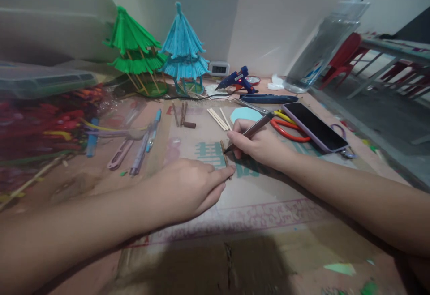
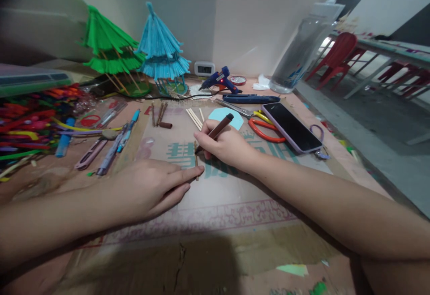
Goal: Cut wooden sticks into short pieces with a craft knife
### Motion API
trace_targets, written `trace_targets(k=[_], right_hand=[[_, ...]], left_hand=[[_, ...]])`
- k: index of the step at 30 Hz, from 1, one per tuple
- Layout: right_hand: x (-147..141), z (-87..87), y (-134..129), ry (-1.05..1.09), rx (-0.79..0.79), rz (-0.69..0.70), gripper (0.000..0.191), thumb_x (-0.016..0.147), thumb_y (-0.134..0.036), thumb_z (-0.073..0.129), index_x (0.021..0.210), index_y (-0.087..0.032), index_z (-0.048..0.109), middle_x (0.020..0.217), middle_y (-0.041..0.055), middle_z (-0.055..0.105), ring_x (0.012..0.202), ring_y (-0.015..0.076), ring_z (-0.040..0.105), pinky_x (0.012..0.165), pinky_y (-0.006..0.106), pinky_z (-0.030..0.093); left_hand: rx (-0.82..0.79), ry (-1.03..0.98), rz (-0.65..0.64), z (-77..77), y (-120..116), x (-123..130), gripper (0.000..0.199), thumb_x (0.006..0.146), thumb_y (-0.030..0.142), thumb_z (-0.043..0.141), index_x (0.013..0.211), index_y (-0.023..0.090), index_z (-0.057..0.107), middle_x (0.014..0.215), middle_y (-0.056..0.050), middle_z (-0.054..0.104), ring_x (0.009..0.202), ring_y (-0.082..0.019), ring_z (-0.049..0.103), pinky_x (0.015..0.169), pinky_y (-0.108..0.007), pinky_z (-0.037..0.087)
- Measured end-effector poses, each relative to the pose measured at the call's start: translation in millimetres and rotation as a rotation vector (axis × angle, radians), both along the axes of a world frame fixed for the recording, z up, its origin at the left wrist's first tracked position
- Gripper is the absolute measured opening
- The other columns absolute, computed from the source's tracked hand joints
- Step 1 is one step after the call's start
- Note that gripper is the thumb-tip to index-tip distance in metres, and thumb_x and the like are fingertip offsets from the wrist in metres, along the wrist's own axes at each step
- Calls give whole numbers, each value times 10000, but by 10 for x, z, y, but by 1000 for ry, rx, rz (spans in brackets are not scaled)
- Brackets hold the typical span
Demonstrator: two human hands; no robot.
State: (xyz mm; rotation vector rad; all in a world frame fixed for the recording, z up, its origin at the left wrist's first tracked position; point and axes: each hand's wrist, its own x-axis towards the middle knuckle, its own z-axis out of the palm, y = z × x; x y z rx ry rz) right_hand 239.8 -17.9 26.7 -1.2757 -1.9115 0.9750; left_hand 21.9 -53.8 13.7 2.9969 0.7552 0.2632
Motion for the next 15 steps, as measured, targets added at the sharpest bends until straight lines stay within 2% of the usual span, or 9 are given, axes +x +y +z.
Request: trace_targets(k=[2,7,12,15], right_hand=[[-2,7,-1,2,-12,4,282,956,-323,573,709,-213,492,524,-23,613,492,115,548,496,234,391],[-2,25,2,57,-29,-90,239,956,-347,576,769,-209,518,563,-33,610,517,111,547,500,228,389],[12,17,34,68,1,-19,144,870,-315,680,824,-191,623,644,-23,619,567,112,537,537,242,417],[20,-7,46,100,-15,-11,114,856,-296,683,849,-196,631,691,-13,653,567,108,542,533,240,424]], left_hand=[[6,-12,-8,-7,6,-2,372,1014,259,421,1324,177,609,817,-50,746,711,-249,723,623,-355,542],[49,-27,-25,-16,7,-18,353,1015,252,426,1292,156,622,805,-49,741,703,-236,716,619,-341,536],[60,-33,-30,-11,-1,-26,343,1015,245,423,1270,149,632,776,-48,726,672,-223,699,609,-326,525],[41,-36,-28,-17,-2,-30,348,1020,249,416,1273,147,631,787,-56,727,675,-222,695,622,-327,530]])
